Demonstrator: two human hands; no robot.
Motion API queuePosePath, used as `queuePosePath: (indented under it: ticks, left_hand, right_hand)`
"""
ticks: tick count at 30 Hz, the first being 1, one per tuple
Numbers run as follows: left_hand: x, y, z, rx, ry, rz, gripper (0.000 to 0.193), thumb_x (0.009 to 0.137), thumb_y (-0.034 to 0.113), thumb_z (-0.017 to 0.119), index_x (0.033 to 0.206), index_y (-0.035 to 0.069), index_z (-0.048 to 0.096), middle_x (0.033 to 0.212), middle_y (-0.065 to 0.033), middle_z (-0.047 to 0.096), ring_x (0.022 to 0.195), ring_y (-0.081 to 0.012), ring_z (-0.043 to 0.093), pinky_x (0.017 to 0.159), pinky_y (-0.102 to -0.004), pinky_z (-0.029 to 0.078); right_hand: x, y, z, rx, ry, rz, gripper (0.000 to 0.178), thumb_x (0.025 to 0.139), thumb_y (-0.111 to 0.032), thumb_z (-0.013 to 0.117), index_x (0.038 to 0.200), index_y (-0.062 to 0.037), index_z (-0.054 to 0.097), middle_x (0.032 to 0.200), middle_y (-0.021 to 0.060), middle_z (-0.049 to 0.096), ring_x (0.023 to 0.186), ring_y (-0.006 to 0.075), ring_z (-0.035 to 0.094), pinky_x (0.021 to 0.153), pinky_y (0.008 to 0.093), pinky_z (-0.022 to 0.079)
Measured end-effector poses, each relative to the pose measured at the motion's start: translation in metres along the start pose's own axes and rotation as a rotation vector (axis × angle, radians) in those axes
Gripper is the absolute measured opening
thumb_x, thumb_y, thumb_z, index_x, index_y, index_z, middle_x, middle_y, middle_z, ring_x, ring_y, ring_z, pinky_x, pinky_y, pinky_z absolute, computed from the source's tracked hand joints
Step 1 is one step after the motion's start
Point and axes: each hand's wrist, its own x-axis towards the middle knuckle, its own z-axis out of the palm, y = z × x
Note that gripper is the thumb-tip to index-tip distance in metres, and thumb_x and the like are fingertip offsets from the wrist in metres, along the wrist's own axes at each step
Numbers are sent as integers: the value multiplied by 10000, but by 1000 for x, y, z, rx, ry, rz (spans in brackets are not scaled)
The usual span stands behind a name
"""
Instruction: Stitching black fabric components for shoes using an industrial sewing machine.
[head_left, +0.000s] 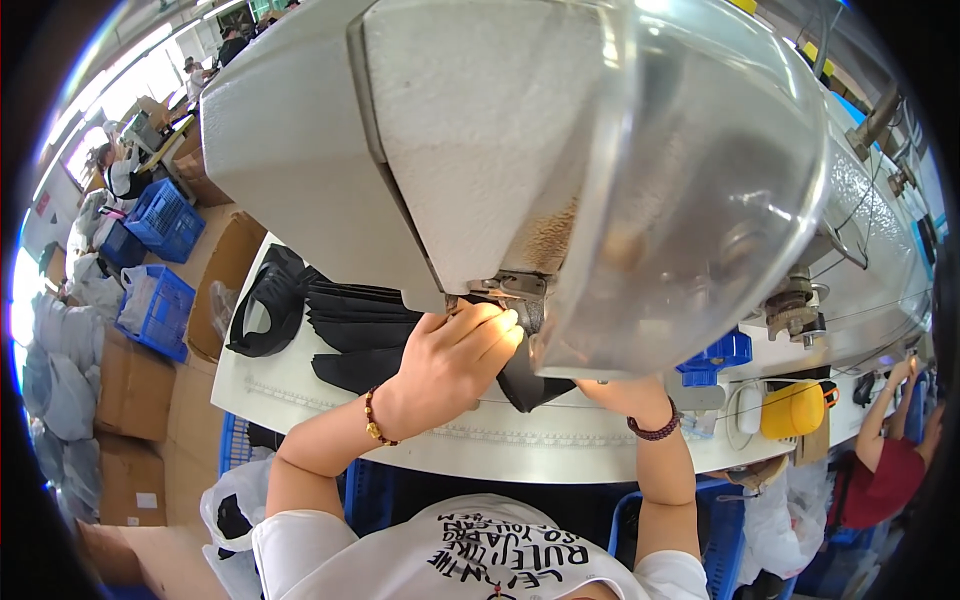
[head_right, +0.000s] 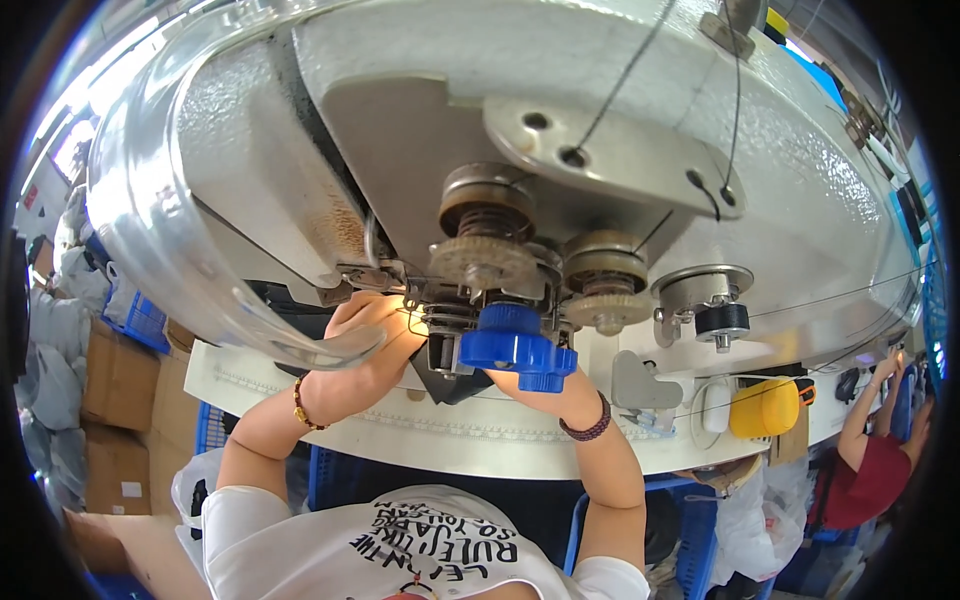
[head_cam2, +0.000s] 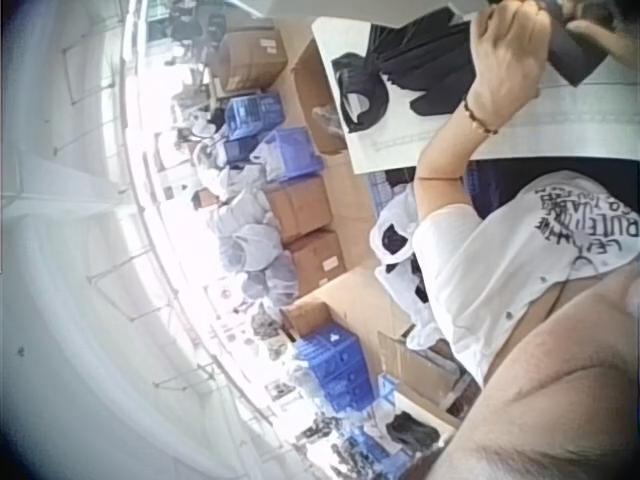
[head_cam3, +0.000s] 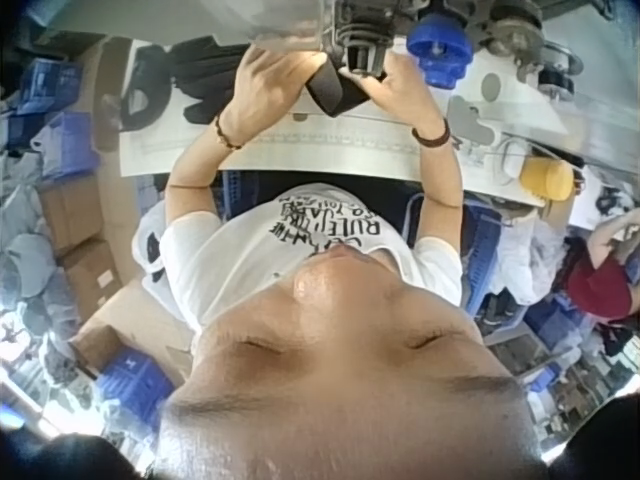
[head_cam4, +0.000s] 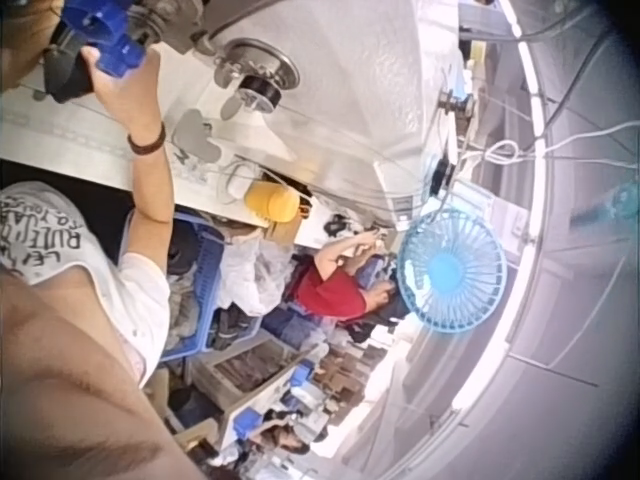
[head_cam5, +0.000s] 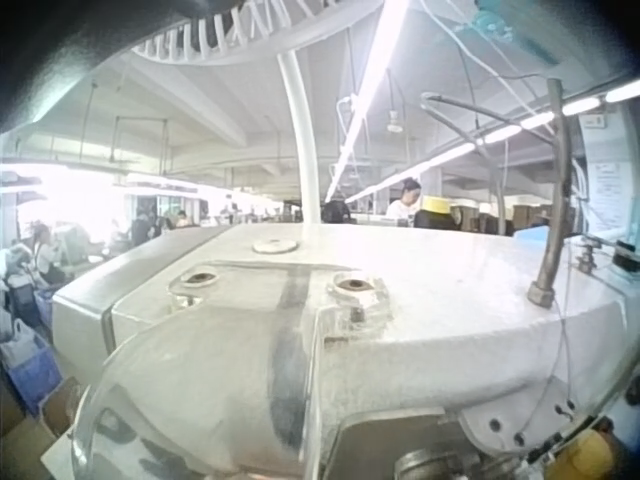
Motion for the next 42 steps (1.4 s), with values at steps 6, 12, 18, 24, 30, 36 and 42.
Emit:
queuePosePath:
  ticks: [6, 12, 18, 24, 30, 36, 42]
  left_hand:
    - [-5, 12, -4, 0, 3, -33, 345, 598, 65, 602, 939, 19, 634, 970, -63, 610, 840, -171, 593, 653, -286, 457]
    - [-10, 12, -4, -43, 94, -94, 318, 606, 70, 589, 911, 2, 646, 931, -81, 628, 822, -202, 639, 684, -287, 481]
    - [-7, -6, -10, -70, -3, 15, 251, 646, 90, 585, 876, 7, 640, 959, -81, 633, 868, -200, 642, 679, -294, 495]
    - [-8, -8, -11, -80, -45, -29, 229, 658, 62, 614, 883, 28, 646, 942, -66, 644, 859, -205, 641, 649, -302, 495]
    - [-16, -7, -11, -590, 104, -563, 348, 583, -86, 628, 911, 23, 669, 906, -102, 658, 798, -241, 650, 617, -285, 515]
    - [-20, -7, -15, -281, 15, -88, 297, 623, -56, 626, 914, -8, 656, 926, -115, 640, 883, -260, 650, 674, -299, 554]
    - [-29, -10, -14, -211, -58, 131, 308, 654, -18, 633, 961, -33, 623, 1036, -161, 592, 1029, -323, 593, 777, -329, 560]
  right_hand:
    - [-2, -19, 18, 386, 168, 242, 240, 779, -80, 664, 1016, -52, 633, 1010, 81, 632, 923, 165, 603, 785, 304, 485]
    - [-5, -22, 42, 543, 327, 169, 257, 775, -1, 673, 1024, -16, 607, 1011, 66, 632, 930, 145, 593, 834, 285, 460]
    - [-3, -27, 55, 641, 445, 215, 225, 775, 11, 686, 986, -8, 613, 960, 48, 649, 907, 125, 596, 815, 264, 456]
    - [-6, -20, 53, 546, 415, 165, 266, 781, -1, 688, 1026, -12, 586, 997, 43, 630, 917, 122, 589, 813, 264, 460]
    - [-15, -22, 48, 736, 314, 239, 363, 795, -66, 682, 1124, 1, 545, 1076, 80, 598, 980, 152, 569, 854, 289, 447]
    - [-15, -24, 54, 774, 405, 241, 297, 807, -35, 662, 1083, 12, 561, 1044, 77, 609, 956, 137, 569, 844, 269, 458]
    - [-17, -23, 54, 631, 386, 262, 264, 813, -66, 664, 1050, 9, 574, 1013, 64, 604, 934, 115, 557, 835, 252, 449]
